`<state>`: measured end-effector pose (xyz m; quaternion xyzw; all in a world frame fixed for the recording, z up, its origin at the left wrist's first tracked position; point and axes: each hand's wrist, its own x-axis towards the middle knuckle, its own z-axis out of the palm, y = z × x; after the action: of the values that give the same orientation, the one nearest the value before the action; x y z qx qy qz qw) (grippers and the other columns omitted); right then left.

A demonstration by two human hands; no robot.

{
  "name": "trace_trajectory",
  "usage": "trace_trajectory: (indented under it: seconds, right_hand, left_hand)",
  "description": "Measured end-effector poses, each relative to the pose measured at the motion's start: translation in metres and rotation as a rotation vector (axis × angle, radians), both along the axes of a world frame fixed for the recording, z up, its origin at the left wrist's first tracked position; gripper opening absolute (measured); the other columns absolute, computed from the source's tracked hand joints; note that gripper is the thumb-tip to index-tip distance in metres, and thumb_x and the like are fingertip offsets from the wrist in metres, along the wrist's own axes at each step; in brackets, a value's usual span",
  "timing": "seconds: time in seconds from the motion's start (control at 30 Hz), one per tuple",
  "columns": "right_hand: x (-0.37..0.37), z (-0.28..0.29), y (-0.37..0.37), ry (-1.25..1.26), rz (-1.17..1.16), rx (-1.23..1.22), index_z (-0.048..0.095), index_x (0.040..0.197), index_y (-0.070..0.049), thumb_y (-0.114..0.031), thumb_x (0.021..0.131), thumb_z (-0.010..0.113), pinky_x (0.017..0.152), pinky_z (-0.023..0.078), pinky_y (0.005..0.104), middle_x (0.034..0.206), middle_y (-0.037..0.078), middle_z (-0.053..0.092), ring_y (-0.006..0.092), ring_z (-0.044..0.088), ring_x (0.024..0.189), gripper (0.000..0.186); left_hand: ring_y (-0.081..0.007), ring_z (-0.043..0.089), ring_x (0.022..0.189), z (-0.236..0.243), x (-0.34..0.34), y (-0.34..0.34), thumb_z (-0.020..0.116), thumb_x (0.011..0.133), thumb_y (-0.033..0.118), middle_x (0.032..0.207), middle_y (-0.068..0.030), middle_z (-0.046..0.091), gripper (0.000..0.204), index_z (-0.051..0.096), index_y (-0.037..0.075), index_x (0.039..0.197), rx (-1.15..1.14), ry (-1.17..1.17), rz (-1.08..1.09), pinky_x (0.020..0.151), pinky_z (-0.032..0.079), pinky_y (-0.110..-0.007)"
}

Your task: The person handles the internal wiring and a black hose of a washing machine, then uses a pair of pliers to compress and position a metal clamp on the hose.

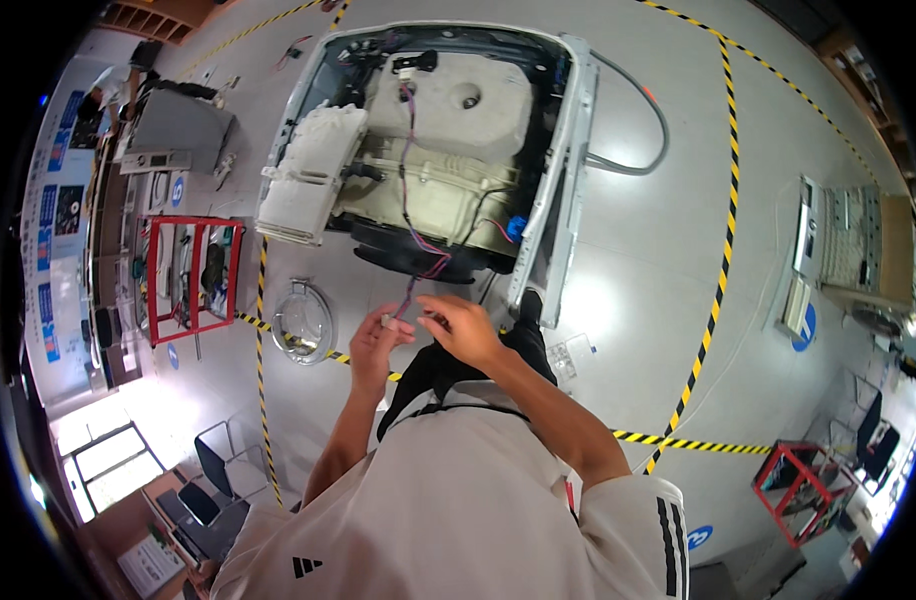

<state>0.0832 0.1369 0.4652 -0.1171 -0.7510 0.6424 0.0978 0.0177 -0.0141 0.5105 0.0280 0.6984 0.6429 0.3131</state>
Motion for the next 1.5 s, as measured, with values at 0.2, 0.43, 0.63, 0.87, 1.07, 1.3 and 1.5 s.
trace_trajectory:
  seconds: [0.2, 0.43, 0.63, 0.87, 1.07, 1.3, 1.5]
  right_hand:
    - [-0.014, -0.003, -0.008, 0.005, 0.043, 0.052, 0.055, 0.113, -0.006, -0.011, 0.076, 0.069, 0.06, 0.051, 0.0285, 0.085, 0.011, 0.064, 0.0192, 0.065, 0.069, 0.04]
    - [-0.047, 0.005, -0.034, -0.181, -0.098, 0.067, 0.052, 0.114, -0.007, -0.005, 0.076, 0.069, 0.059, 0.051, 0.029, 0.078, 0.009, 0.062, 0.0194, 0.064, 0.064, 0.042]
    - [-0.077, 0.007, -0.07, -0.192, -0.149, 0.163, 0.061, 0.104, -0.003, -0.002, 0.079, 0.063, 0.063, 0.051, 0.0296, 0.084, 0.012, 0.063, 0.0221, 0.063, 0.07, 0.025]
    - [-0.097, 0.005, -0.085, -0.252, -0.167, 0.164, 0.063, 0.102, -0.001, 0.0, 0.081, 0.06, 0.064, 0.051, 0.0267, 0.085, 0.012, 0.063, 0.0198, 0.063, 0.072, 0.021]
    - [-0.094, -0.007, -0.094, -0.299, -0.191, 0.132, 0.063, 0.102, 0.0, -0.001, 0.081, 0.061, 0.063, 0.051, 0.027, 0.084, 0.012, 0.063, 0.018, 0.063, 0.071, 0.022]
    - [-0.089, -0.001, -0.089, -0.264, -0.202, 0.202, 0.062, 0.102, -0.001, -0.01, 0.081, 0.063, 0.058, 0.049, 0.0323, 0.079, 0.015, 0.062, 0.0257, 0.06, 0.064, 0.023]
    - [-0.08, -0.004, -0.083, -0.185, -0.232, 0.266, 0.063, 0.1, -0.004, -0.013, 0.08, 0.063, 0.06, 0.049, 0.0355, 0.081, 0.016, 0.063, 0.0304, 0.061, 0.066, 0.022]
  left_hand:
    - [-0.0144, 0.06, 0.077, -0.006, -0.011, -0.007, 0.054, 0.089, 0.007, 0.09, -0.0114, 0.062, 0.024, 0.054, -0.004, 0.111, 0.082, -0.002, -0.108, 0.073, 0.05, -0.026]
    - [-0.0096, 0.059, 0.082, -0.023, -0.069, -0.03, 0.061, 0.084, 0.004, 0.093, -0.0066, 0.062, 0.022, 0.06, -0.003, 0.106, 0.119, 0.09, -0.344, 0.074, 0.047, -0.023]
    - [-0.0087, 0.059, 0.084, -0.025, -0.113, -0.053, 0.065, 0.08, 0.003, 0.094, -0.0061, 0.063, 0.027, 0.059, -0.001, 0.106, 0.192, 0.107, -0.438, 0.075, 0.048, -0.023]
    - [-0.0145, 0.061, 0.079, -0.03, -0.144, -0.08, 0.068, 0.074, 0.002, 0.093, -0.0085, 0.063, 0.022, 0.063, 0.001, 0.095, 0.176, 0.349, -0.468, 0.069, 0.049, -0.024]
    - [-0.0151, 0.062, 0.078, -0.029, -0.149, -0.088, 0.07, 0.074, 0.001, 0.091, -0.0095, 0.064, 0.02, 0.063, 0.0, 0.092, 0.072, 0.294, -0.395, 0.07, 0.049, -0.024]
    - [-0.0165, 0.061, 0.07, -0.032, -0.139, -0.08, 0.071, 0.072, 0.001, 0.085, -0.0099, 0.063, 0.015, 0.063, -0.001, 0.085, 0.049, 0.514, -0.32, 0.063, 0.048, -0.025]
    - [-0.017, 0.06, 0.071, -0.035, -0.13, -0.074, 0.07, 0.074, 0.003, 0.086, -0.0102, 0.063, 0.015, 0.064, -0.001, 0.087, 0.007, 0.473, -0.349, 0.065, 0.048, -0.026]
